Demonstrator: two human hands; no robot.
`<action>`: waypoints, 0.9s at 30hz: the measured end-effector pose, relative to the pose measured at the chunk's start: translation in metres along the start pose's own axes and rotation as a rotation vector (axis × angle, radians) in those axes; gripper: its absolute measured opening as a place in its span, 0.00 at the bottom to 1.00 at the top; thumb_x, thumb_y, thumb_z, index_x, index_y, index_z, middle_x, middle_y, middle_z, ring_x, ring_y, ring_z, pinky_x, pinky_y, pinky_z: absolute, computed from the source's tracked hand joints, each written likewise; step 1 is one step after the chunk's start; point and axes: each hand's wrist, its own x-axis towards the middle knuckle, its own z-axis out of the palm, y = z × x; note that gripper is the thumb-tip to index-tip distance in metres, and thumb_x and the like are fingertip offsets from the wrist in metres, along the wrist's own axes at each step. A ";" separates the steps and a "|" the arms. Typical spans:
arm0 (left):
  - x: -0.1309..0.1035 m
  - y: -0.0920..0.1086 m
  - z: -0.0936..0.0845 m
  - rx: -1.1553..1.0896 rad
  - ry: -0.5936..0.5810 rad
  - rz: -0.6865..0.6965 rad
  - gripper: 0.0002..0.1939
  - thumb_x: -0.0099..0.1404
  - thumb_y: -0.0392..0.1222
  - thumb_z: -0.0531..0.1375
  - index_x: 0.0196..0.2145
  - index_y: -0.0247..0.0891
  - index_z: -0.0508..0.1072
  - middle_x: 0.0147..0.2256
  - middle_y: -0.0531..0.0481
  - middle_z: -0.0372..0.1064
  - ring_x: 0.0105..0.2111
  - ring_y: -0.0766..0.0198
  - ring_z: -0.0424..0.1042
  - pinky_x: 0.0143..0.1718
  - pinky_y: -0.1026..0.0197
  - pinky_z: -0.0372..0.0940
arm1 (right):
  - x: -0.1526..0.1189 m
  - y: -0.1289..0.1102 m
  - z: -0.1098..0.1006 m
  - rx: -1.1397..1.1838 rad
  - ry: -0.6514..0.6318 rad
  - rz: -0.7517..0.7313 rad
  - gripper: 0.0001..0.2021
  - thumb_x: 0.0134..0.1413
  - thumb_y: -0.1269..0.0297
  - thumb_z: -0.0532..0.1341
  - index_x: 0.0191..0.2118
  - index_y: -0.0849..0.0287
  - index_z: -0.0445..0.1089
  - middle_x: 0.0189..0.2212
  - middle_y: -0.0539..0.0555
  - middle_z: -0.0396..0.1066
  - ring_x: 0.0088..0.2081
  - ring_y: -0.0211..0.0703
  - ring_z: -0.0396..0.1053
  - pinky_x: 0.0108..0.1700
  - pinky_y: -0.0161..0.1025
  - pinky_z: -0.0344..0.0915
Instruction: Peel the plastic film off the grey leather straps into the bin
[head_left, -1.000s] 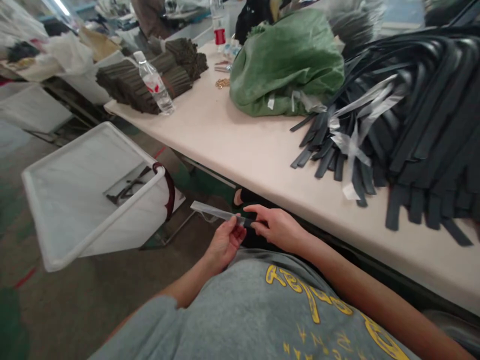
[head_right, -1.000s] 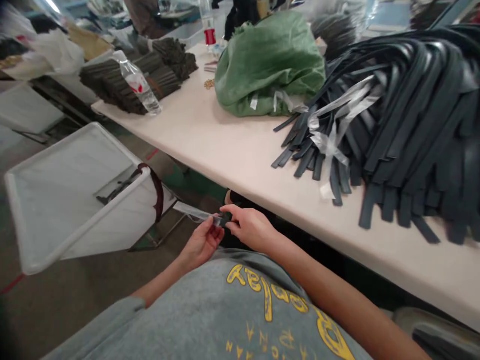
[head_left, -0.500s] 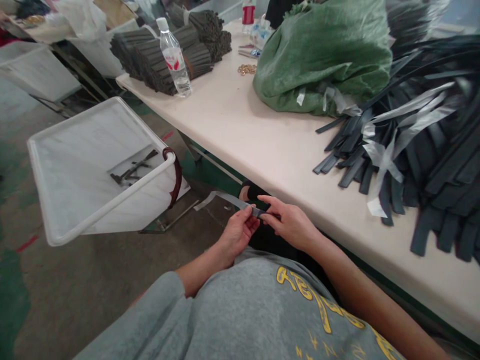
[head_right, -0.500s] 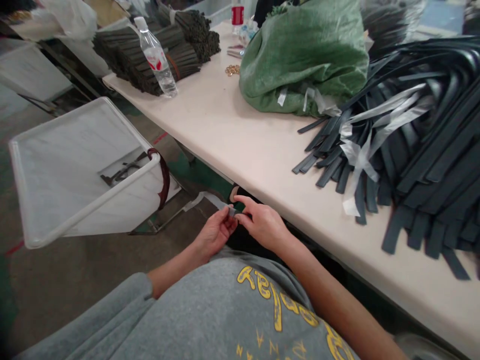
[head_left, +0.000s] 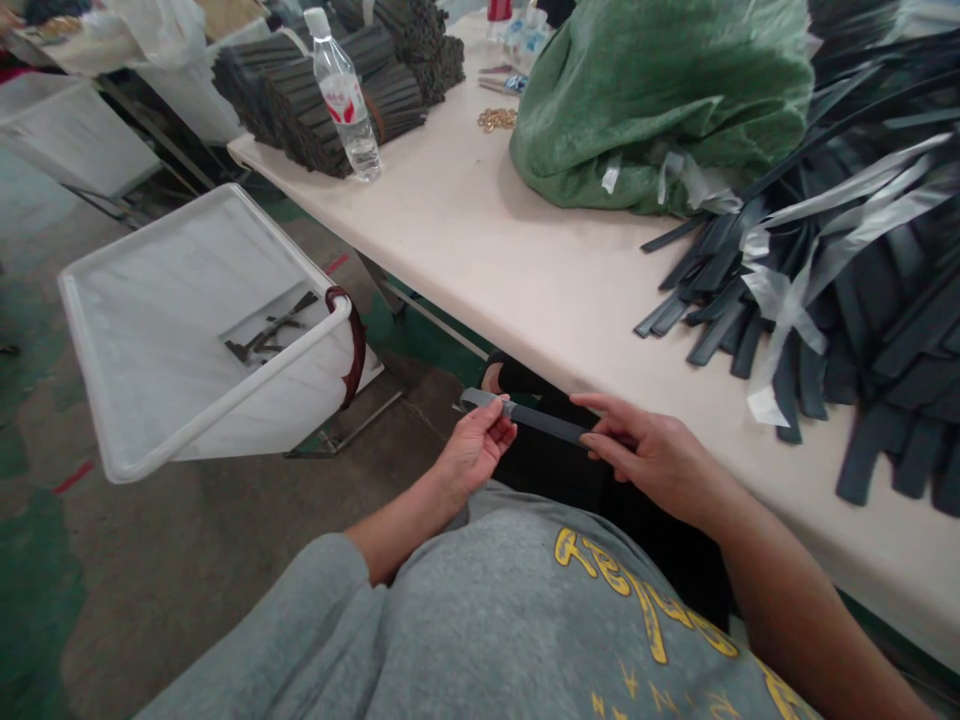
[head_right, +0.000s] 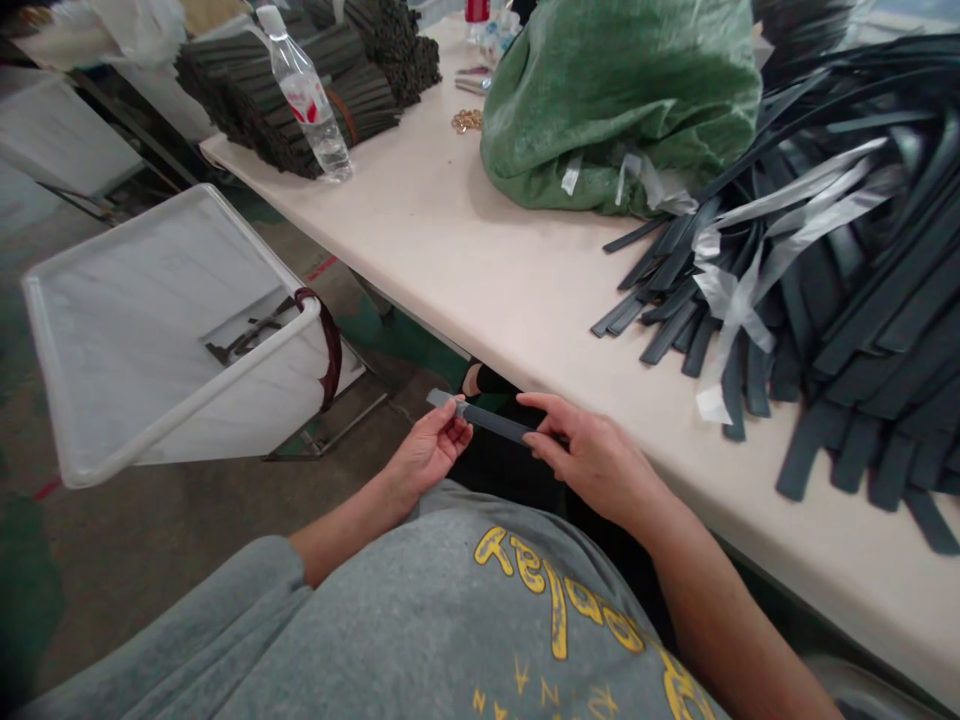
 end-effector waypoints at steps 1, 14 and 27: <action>-0.001 -0.002 0.001 0.012 -0.017 -0.025 0.03 0.64 0.32 0.63 0.34 0.33 0.78 0.24 0.53 0.73 0.22 0.72 0.72 0.33 0.66 0.70 | -0.001 0.000 -0.001 -0.019 0.012 0.005 0.21 0.59 0.62 0.58 0.58 0.51 0.66 0.27 0.48 0.75 0.21 0.38 0.68 0.26 0.35 0.63; 0.001 0.002 0.004 -0.004 0.008 -0.158 0.05 0.66 0.32 0.61 0.35 0.32 0.77 0.22 0.53 0.72 0.20 0.72 0.71 0.30 0.66 0.72 | -0.044 -0.008 -0.028 -0.067 0.095 -0.474 0.13 0.59 0.71 0.60 0.48 0.53 0.72 0.39 0.54 0.75 0.37 0.40 0.75 0.36 0.35 0.71; -0.007 -0.002 0.002 -0.021 -0.225 -0.350 0.15 0.70 0.39 0.52 0.42 0.28 0.75 0.33 0.42 0.77 0.33 0.61 0.77 0.39 0.58 0.73 | -0.007 0.003 0.023 -0.062 0.218 -0.647 0.08 0.64 0.71 0.56 0.42 0.57 0.72 0.38 0.54 0.78 0.41 0.42 0.75 0.51 0.45 0.70</action>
